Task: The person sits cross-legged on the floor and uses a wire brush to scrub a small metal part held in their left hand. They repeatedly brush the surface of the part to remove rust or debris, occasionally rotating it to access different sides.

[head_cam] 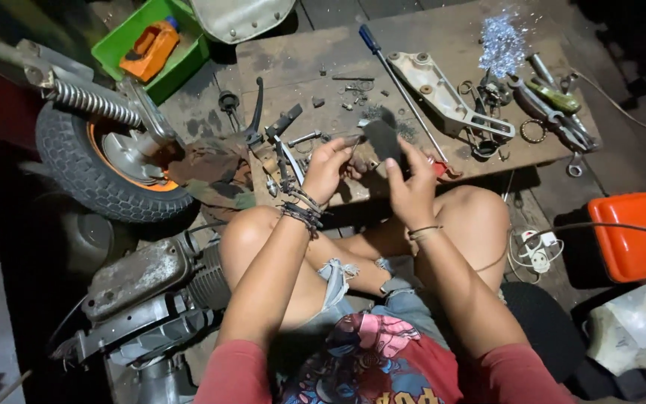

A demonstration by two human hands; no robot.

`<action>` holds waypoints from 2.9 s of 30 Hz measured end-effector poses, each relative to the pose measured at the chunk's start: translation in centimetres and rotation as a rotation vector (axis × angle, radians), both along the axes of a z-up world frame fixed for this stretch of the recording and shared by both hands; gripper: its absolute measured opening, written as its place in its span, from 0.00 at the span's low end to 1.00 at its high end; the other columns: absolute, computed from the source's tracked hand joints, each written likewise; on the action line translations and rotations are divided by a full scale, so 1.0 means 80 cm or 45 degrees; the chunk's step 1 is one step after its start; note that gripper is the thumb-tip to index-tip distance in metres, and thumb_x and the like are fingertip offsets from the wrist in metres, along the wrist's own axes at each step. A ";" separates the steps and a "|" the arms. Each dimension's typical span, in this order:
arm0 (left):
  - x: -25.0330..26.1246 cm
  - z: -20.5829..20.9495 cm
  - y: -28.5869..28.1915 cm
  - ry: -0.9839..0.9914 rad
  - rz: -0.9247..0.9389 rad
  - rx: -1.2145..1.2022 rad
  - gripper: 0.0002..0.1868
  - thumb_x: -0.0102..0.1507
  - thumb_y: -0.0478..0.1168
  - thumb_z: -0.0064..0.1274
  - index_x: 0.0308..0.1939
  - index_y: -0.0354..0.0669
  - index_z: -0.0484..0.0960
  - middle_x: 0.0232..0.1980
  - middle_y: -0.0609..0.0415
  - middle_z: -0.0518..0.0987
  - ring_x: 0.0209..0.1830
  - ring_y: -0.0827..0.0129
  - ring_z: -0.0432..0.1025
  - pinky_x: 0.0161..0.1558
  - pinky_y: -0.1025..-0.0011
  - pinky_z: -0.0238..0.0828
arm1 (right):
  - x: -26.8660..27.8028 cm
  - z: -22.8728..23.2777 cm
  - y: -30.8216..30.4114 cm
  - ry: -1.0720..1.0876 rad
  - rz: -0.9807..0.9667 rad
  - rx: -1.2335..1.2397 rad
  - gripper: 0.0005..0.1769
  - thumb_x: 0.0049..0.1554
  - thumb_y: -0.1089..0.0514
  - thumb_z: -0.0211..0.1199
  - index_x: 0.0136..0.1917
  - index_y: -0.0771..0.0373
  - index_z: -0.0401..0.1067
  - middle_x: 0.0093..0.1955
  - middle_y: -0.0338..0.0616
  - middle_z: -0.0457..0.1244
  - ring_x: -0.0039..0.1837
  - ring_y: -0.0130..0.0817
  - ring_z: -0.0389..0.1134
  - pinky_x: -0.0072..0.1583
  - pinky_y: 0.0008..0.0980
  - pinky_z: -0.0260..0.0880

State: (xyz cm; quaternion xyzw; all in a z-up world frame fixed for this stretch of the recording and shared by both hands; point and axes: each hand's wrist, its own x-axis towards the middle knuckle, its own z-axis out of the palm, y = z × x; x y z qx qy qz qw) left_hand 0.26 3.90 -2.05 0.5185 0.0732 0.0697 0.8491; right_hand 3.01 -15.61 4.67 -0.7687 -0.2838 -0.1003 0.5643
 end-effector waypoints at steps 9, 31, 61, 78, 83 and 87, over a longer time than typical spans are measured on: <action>-0.027 0.027 -0.008 0.005 0.126 0.335 0.14 0.64 0.31 0.47 0.52 0.32 0.82 0.39 0.46 0.81 0.35 0.68 0.75 0.42 0.69 0.76 | -0.017 0.000 0.003 -0.202 0.008 -0.146 0.17 0.58 0.66 0.65 0.61 0.60 0.77 0.48 0.47 0.68 0.53 0.54 0.71 0.56 0.46 0.71; -0.038 -0.003 -0.035 0.019 0.239 0.295 0.14 0.63 0.27 0.44 0.48 0.35 0.84 0.43 0.47 0.82 0.41 0.64 0.77 0.43 0.61 0.80 | -0.033 -0.016 0.009 -0.384 -0.102 -0.218 0.21 0.57 0.63 0.65 0.62 0.46 0.79 0.41 0.40 0.65 0.45 0.47 0.71 0.48 0.40 0.72; -0.038 0.009 -0.060 0.165 -0.028 0.436 0.11 0.65 0.31 0.41 0.44 0.37 0.80 0.24 0.49 0.78 0.22 0.69 0.76 0.26 0.77 0.71 | -0.032 -0.052 -0.040 -0.300 -0.073 -0.143 0.19 0.57 0.65 0.63 0.61 0.55 0.79 0.40 0.44 0.65 0.44 0.47 0.71 0.47 0.39 0.73; -0.035 0.000 -0.066 0.229 -0.089 0.484 0.11 0.66 0.30 0.40 0.44 0.37 0.80 0.25 0.47 0.81 0.23 0.68 0.77 0.27 0.77 0.74 | -0.041 -0.043 -0.033 -0.272 -0.020 -0.055 0.21 0.55 0.68 0.62 0.61 0.59 0.79 0.44 0.46 0.68 0.48 0.48 0.72 0.51 0.42 0.74; -0.035 -0.006 -0.061 0.259 -0.048 0.604 0.12 0.65 0.31 0.42 0.42 0.39 0.82 0.23 0.50 0.80 0.22 0.69 0.76 0.27 0.75 0.73 | -0.034 -0.059 -0.032 -0.271 -0.018 -0.062 0.21 0.55 0.69 0.62 0.61 0.59 0.79 0.43 0.46 0.68 0.46 0.49 0.72 0.50 0.43 0.74; -0.038 -0.008 -0.064 0.299 -0.063 0.709 0.12 0.64 0.30 0.43 0.38 0.38 0.84 0.22 0.46 0.81 0.22 0.66 0.77 0.27 0.73 0.74 | -0.041 -0.060 -0.026 -0.279 -0.004 -0.059 0.21 0.55 0.68 0.63 0.62 0.59 0.78 0.44 0.47 0.68 0.47 0.51 0.72 0.50 0.44 0.74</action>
